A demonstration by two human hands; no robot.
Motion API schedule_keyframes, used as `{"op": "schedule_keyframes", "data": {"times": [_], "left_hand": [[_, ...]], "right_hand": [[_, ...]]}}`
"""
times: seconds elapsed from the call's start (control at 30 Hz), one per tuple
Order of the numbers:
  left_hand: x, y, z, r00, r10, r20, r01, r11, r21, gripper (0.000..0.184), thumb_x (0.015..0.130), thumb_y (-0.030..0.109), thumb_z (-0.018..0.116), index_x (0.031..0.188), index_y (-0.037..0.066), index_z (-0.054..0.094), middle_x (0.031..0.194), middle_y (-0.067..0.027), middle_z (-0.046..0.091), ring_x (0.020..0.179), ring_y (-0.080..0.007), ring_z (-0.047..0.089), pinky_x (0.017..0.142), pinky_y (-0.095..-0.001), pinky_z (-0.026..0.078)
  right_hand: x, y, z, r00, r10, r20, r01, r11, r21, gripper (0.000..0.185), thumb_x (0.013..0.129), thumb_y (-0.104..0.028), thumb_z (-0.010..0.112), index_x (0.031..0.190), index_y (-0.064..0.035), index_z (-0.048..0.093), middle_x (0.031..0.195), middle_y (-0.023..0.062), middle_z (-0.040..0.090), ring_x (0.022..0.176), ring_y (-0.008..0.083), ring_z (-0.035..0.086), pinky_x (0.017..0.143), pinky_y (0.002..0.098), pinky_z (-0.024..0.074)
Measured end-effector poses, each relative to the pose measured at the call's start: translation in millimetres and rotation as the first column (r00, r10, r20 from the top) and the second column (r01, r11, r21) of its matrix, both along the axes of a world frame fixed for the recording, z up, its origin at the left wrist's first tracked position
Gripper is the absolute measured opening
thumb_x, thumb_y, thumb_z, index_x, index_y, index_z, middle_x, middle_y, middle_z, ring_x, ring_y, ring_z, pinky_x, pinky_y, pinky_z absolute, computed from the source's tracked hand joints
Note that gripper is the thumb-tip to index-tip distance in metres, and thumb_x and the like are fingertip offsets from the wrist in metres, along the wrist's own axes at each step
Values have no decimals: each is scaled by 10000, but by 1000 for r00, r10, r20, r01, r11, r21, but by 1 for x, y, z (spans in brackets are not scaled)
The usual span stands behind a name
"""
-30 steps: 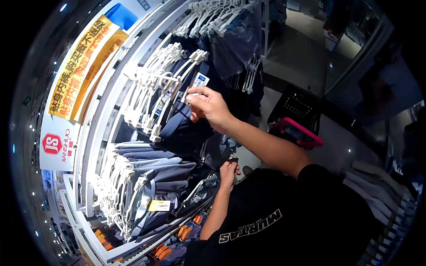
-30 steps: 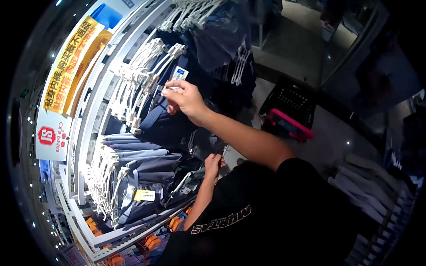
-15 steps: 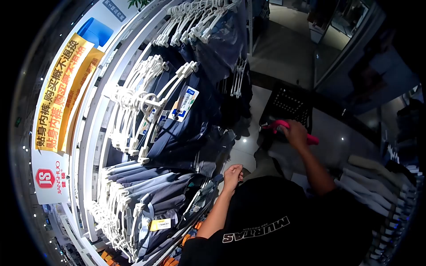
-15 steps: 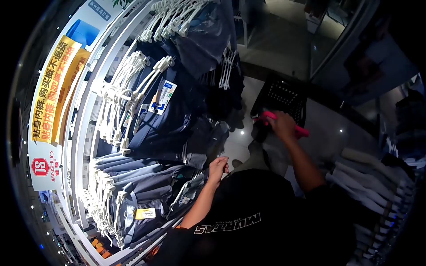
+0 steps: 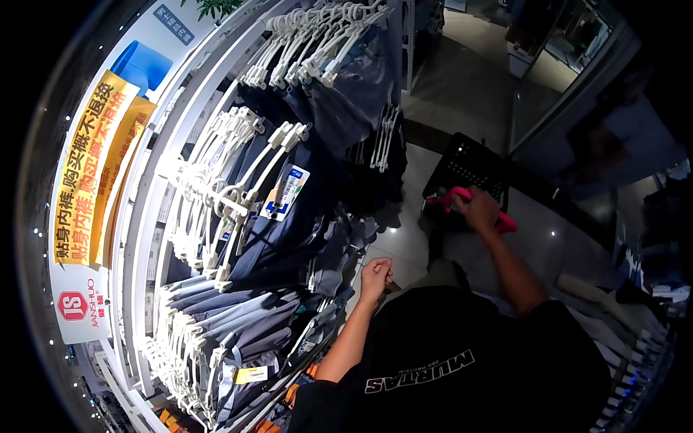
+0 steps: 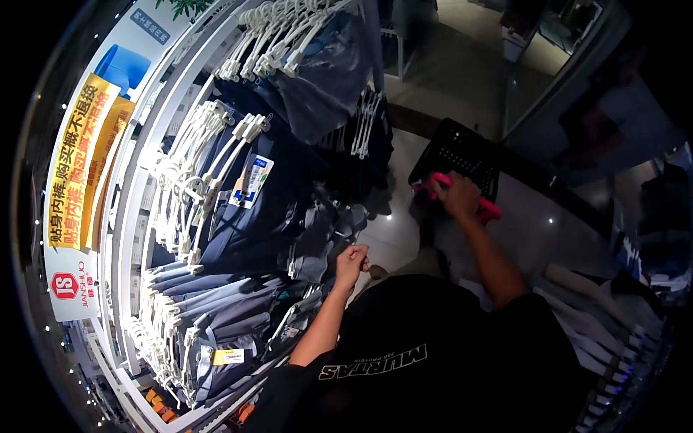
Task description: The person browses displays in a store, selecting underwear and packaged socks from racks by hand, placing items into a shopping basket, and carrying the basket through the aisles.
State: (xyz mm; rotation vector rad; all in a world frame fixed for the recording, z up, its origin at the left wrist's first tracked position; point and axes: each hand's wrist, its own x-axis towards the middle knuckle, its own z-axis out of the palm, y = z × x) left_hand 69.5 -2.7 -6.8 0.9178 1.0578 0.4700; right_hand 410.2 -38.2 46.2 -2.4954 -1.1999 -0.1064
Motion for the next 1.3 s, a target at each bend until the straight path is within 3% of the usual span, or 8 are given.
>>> {"op": "schedule_keyframes", "data": {"times": [0.17, 0.57, 0.7, 0.83, 0.97, 1.07, 1.17, 1.3], "left_hand": [[25, -8, -17, 994, 93, -62, -98, 993, -71, 247, 967, 229, 682, 1065, 4, 661, 740, -36, 624, 568, -108, 571, 536, -246, 470], [156, 50, 13, 964, -176, -202, 219, 950, 220, 269, 964, 259, 679, 1079, 16, 679, 825, -40, 652, 719, -105, 597, 608, -257, 486], [201, 69, 29, 960, -155, -233, 232, 906, 354, 273, 951, 238, 694, 1084, 1, 677, 844, -42, 675, 777, -104, 627, 664, -261, 506], [235, 92, 94, 984, 69, -166, 28, 853, 521, 211, 924, 154, 718, 1063, -2, 689, 872, -33, 694, 787, -74, 616, 700, -244, 488], [223, 132, 193, 908, 412, -82, -115, 431, 895, 153, 860, 73, 739, 977, 6, 666, 956, -82, 628, 835, -156, 622, 737, -288, 489], [202, 162, 260, 783, 622, 9, 86, -123, 989, 241, 798, 52, 780, 1007, 13, 668, 1058, -135, 646, 1037, -301, 608, 920, -372, 473], [189, 192, 300, 615, 789, 16, 284, -240, 928, 544, 755, 141, 845, 1242, 48, 622, 1324, -181, 571, 1261, -345, 529, 1058, -431, 400], [174, 223, 313, 478, 868, -133, 472, -126, 872, 856, 701, 176, 872, 1445, 93, 458, 1470, -163, 435, 1348, -386, 426, 1090, -489, 348]], "right_hand": [[47, 22, 11, 998, 25, -56, -24, 1000, 9, 426, 806, -533, 727, 905, -121, 681, 820, 167, 679, 810, 363, 678, 701, 489, 529], [159, 45, 12, 985, 115, -131, -120, 992, -31, 485, 822, -560, 698, 978, -100, 695, 914, 157, 696, 890, 354, 670, 779, 481, 527], [193, 44, 2, 980, 171, -101, -175, 984, -33, 490, 822, -575, 696, 986, -113, 701, 859, 161, 690, 821, 363, 665, 740, 497, 514], [219, 45, 6, 975, 193, -112, -205, 972, -115, 442, 856, -495, 698, 992, -74, 708, 890, 151, 681, 864, 348, 669, 766, 447, 524], [237, 76, 24, 867, 329, -374, -251, 937, 242, 460, 846, -352, 766, 1160, -28, 674, 1118, 150, 652, 1059, 325, 615, 927, 415, 492], [221, 136, 80, 800, 526, -289, -360, 806, 470, 415, 855, -283, 762, 1159, -20, 662, 1126, 162, 645, 1087, 336, 595, 953, 410, 470], [194, 208, 133, 744, 662, -92, -509, 650, 564, 435, 834, -236, 773, 1189, -20, 646, 1153, 168, 633, 1128, 350, 573, 988, 421, 440], [128, 281, 224, 638, 739, 216, -637, 348, 688, 511, 783, -217, 795, 1237, -50, 631, 1208, 142, 612, 1193, 350, 532, 1040, 445, 396]]}}
